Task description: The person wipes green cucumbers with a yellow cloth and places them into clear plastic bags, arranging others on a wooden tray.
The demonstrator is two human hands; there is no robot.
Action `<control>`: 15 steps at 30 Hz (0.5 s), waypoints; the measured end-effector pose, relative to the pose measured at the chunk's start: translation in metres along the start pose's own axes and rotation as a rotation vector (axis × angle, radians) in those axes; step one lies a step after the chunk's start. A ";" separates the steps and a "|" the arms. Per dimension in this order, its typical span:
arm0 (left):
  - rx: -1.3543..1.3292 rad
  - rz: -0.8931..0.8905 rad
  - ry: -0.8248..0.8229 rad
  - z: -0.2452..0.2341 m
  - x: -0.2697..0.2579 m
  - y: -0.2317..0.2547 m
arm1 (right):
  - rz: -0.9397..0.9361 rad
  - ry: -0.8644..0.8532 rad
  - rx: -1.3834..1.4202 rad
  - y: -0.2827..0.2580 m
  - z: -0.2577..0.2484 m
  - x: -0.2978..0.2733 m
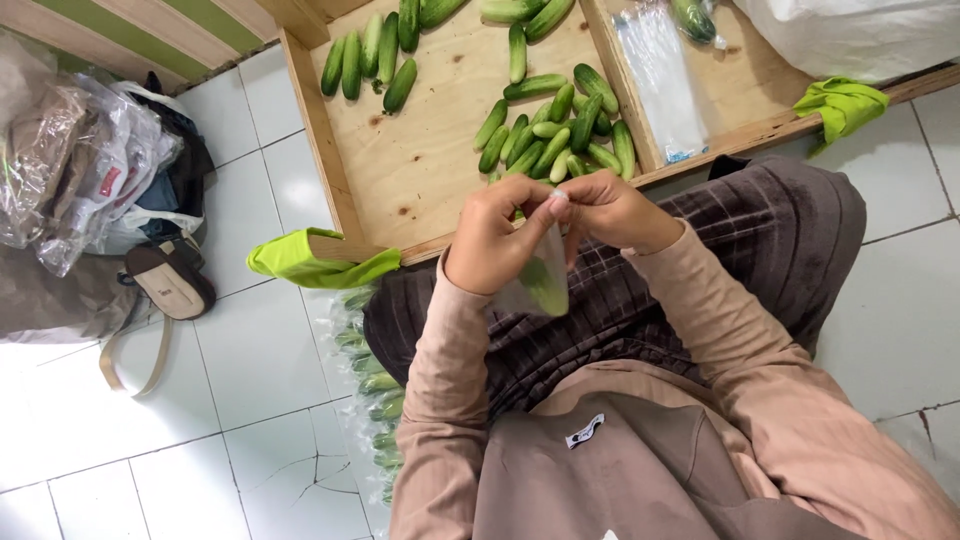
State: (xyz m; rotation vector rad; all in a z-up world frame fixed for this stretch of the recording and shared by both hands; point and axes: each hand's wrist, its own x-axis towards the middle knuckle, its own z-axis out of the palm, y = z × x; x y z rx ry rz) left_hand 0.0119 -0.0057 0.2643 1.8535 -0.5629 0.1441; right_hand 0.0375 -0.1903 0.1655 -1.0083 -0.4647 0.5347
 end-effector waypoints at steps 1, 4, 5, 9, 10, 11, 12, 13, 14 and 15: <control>-0.019 -0.048 0.027 0.003 0.000 0.003 | -0.051 0.020 0.039 0.010 -0.004 -0.001; -0.070 -0.153 0.073 0.009 0.002 0.008 | -0.099 0.061 0.214 0.054 -0.021 -0.002; -0.104 -0.210 0.095 0.010 0.003 0.009 | -0.094 0.080 0.347 0.071 -0.027 -0.002; -0.169 -0.314 0.095 0.019 -0.001 -0.019 | -0.010 0.094 0.452 0.071 -0.013 -0.002; -0.238 -0.364 0.137 0.024 -0.003 -0.027 | -0.003 0.022 0.621 0.073 -0.009 -0.002; -0.306 -0.415 0.178 0.029 -0.005 -0.035 | 0.005 -0.052 0.788 0.074 -0.005 -0.001; -0.307 -0.414 0.178 0.030 -0.004 -0.042 | 0.004 -0.051 0.787 0.089 -0.009 0.007; -0.306 -0.426 0.193 0.031 -0.004 -0.049 | 0.012 -0.330 1.161 0.103 -0.012 0.015; -0.304 -0.441 0.208 0.032 -0.005 -0.056 | 0.022 -0.620 1.528 0.118 -0.015 0.022; -0.305 -0.442 0.209 0.035 -0.007 -0.060 | 0.023 -0.619 1.529 0.111 -0.011 0.017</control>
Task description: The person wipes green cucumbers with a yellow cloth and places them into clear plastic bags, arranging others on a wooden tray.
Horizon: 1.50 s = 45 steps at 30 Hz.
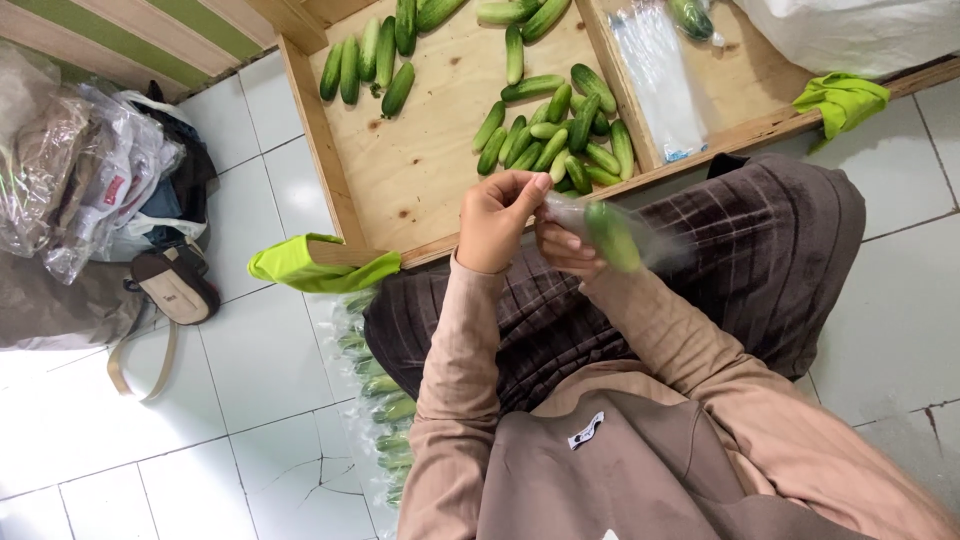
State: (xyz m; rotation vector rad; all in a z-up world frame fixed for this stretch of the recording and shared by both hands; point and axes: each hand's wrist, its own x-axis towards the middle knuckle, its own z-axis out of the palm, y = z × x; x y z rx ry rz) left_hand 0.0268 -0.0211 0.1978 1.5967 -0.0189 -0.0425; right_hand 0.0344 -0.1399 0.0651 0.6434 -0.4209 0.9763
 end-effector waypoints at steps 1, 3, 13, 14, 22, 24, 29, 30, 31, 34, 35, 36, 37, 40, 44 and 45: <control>0.009 -0.007 0.040 0.001 0.000 -0.005 | -0.063 0.124 -0.040 0.004 0.008 0.000; 0.016 -0.014 0.082 0.000 0.000 -0.013 | -0.125 0.249 -0.080 0.009 0.016 0.001; 0.296 0.052 0.249 -0.022 0.006 -0.066 | -0.429 1.065 -1.035 0.021 0.009 0.023; 0.349 0.069 0.273 -0.025 0.007 -0.078 | -0.478 1.188 -1.137 0.027 0.013 0.031; 0.495 0.155 0.348 -0.031 -0.010 -0.130 | -0.505 1.330 -1.702 0.028 -0.010 0.016; 0.489 0.161 0.363 -0.034 -0.011 -0.143 | -0.465 1.330 -2.034 0.032 -0.009 0.019; 0.131 0.091 0.383 -0.039 -0.010 -0.178 | -0.594 1.213 -2.301 0.039 -0.002 0.021; 0.130 0.088 0.383 -0.038 -0.011 -0.176 | -0.589 1.217 -2.301 0.042 0.001 0.022; 0.036 0.083 0.371 -0.037 -0.011 -0.175 | -0.598 1.176 -2.258 0.046 0.003 0.024; -0.118 0.075 0.345 -0.036 -0.018 -0.167 | -0.607 1.086 -2.226 0.053 0.009 0.027; -0.178 0.090 0.333 -0.036 -0.016 -0.164 | -0.617 1.016 -2.247 0.052 0.010 0.029; -0.179 0.089 0.332 -0.036 -0.016 -0.166 | -0.616 1.018 -2.248 0.051 0.012 0.029; -0.202 0.159 0.327 -0.037 -0.015 -0.167 | -0.612 0.978 -2.273 0.051 0.013 0.029; -0.198 0.287 0.326 -0.039 -0.015 -0.172 | -0.616 0.937 -2.323 0.044 0.006 0.019; -0.070 0.423 0.321 -0.041 -0.014 -0.173 | -0.647 0.868 -2.330 0.042 0.009 0.018; -0.071 0.423 0.323 -0.040 -0.015 -0.170 | -0.645 0.868 -2.331 0.044 0.013 0.020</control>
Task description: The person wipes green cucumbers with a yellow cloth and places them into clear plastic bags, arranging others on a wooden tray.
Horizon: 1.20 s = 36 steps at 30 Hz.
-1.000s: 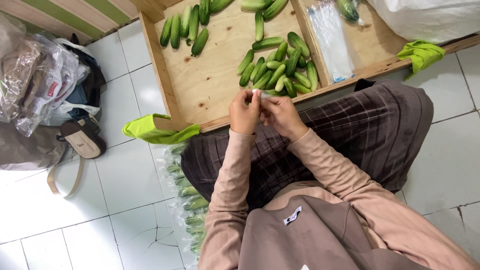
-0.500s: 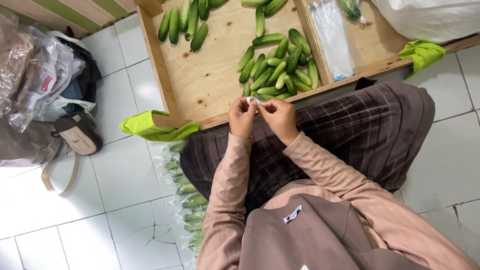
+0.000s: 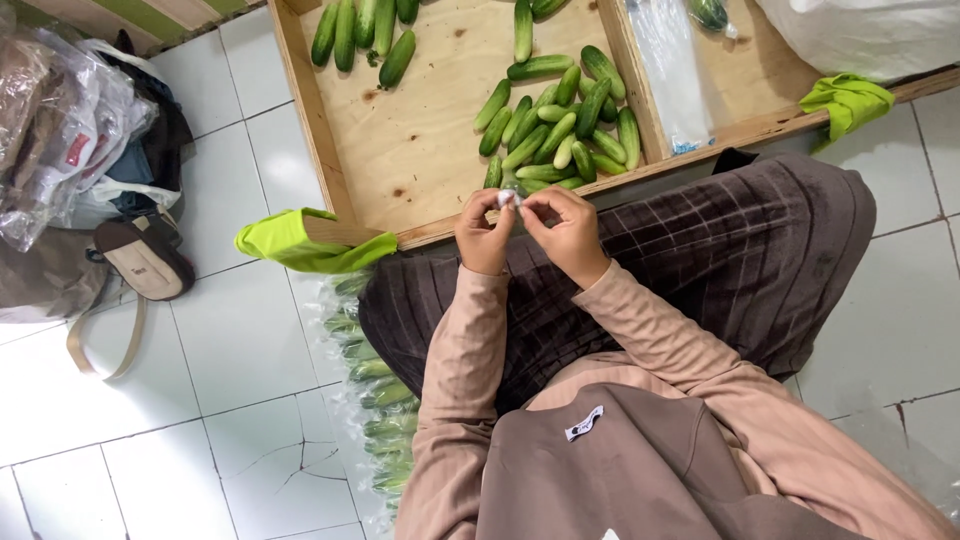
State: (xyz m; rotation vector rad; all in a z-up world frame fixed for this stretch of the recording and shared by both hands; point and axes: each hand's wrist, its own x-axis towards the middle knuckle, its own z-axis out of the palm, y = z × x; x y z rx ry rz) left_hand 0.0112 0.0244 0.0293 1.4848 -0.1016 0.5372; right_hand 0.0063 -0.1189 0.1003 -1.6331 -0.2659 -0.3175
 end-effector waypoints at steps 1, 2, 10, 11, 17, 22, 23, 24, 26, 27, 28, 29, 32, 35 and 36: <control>0.002 0.012 -0.004 0.001 0.000 0.003 | -0.063 -0.016 -0.057 -0.004 -0.001 0.001; 0.004 0.025 -0.008 0.002 0.001 0.005 | -0.128 -0.032 -0.116 -0.009 -0.002 0.003; -0.058 0.050 -0.115 0.003 0.002 0.013 | -0.235 -0.137 -0.108 -0.033 -0.011 0.016; -0.042 0.070 -0.134 0.003 0.003 0.015 | -0.239 -0.146 -0.110 -0.033 -0.013 0.017; -0.094 0.082 -0.148 0.008 0.004 0.033 | -0.139 -0.081 -0.009 -0.018 -0.016 0.016; 0.004 0.120 -0.127 0.008 0.000 0.019 | -0.146 -0.082 -0.024 -0.019 -0.018 0.019; 0.056 0.137 -0.114 0.009 0.000 0.018 | -0.139 -0.086 -0.017 -0.019 -0.018 0.019; 0.056 0.137 -0.115 0.009 0.002 0.023 | -0.139 -0.086 -0.018 -0.020 -0.017 0.019; 0.113 0.130 -0.102 0.008 0.005 0.032 | -0.128 -0.088 -0.011 -0.022 -0.016 0.019; 0.114 0.129 -0.104 0.007 0.006 0.032 | -0.127 -0.087 -0.011 -0.022 -0.016 0.020; 0.152 0.127 -0.104 0.006 0.006 0.031 | -0.121 -0.116 -0.008 -0.022 -0.017 0.020; 0.190 0.125 -0.105 0.004 0.005 0.030 | -0.116 -0.146 -0.006 -0.022 -0.017 0.021; 0.239 0.130 -0.155 0.001 0.003 0.020 | -0.080 -0.174 0.005 -0.019 -0.018 0.020; 0.141 0.113 -0.241 0.003 0.007 0.031 | -0.063 -0.218 0.015 -0.012 -0.024 0.024; 0.140 0.113 -0.241 0.002 0.007 0.029 | -0.064 -0.218 0.013 -0.013 -0.025 0.026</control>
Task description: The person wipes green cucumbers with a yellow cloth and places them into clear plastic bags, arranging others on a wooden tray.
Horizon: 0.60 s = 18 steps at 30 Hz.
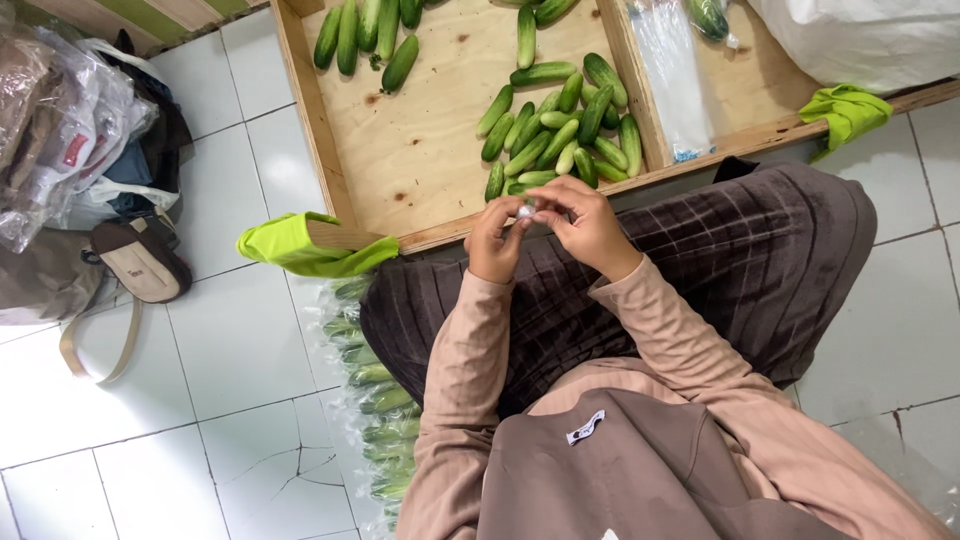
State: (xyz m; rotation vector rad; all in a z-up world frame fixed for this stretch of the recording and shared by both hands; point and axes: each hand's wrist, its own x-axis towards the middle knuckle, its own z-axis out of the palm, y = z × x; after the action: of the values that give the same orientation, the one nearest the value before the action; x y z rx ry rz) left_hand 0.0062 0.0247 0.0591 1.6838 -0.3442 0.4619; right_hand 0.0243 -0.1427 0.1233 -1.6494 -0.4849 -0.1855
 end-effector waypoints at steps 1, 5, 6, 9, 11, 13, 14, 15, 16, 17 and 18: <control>-0.022 -0.002 -0.034 -0.001 0.000 -0.002 | -0.008 -0.059 -0.006 -0.001 -0.001 0.001; -0.023 -0.018 -0.051 -0.007 -0.001 0.000 | 0.018 -0.176 0.077 -0.004 -0.006 0.003; -0.023 -0.018 -0.052 -0.007 -0.003 -0.002 | 0.018 -0.175 0.077 -0.001 -0.006 0.003; -0.031 -0.038 -0.008 -0.005 -0.008 -0.008 | 0.048 -0.192 0.097 0.008 -0.008 0.001; -0.034 -0.047 0.023 -0.003 -0.013 -0.013 | 0.092 -0.202 0.124 0.017 -0.008 -0.001; -0.043 -0.068 0.024 -0.002 -0.015 -0.012 | 0.120 -0.205 0.134 0.016 -0.008 -0.002; -0.051 -0.087 0.029 -0.002 -0.015 -0.012 | 0.145 -0.211 0.145 0.016 -0.009 -0.002; -0.051 -0.086 0.030 0.000 -0.017 -0.014 | 0.144 -0.211 0.144 0.018 -0.010 -0.002; -0.093 -0.099 0.025 0.001 -0.019 -0.016 | 0.163 -0.236 0.147 0.021 -0.012 -0.003; -0.134 -0.112 0.020 0.002 -0.021 -0.017 | 0.182 -0.260 0.151 0.024 -0.013 -0.003; -0.134 -0.112 0.020 0.001 -0.018 -0.012 | 0.181 -0.261 0.151 0.022 -0.014 -0.003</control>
State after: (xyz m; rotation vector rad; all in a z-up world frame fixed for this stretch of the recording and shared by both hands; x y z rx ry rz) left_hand -0.0039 0.0254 0.0404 1.5578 -0.2588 0.3649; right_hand 0.0331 -0.1579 0.1041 -1.5662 -0.5286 0.1986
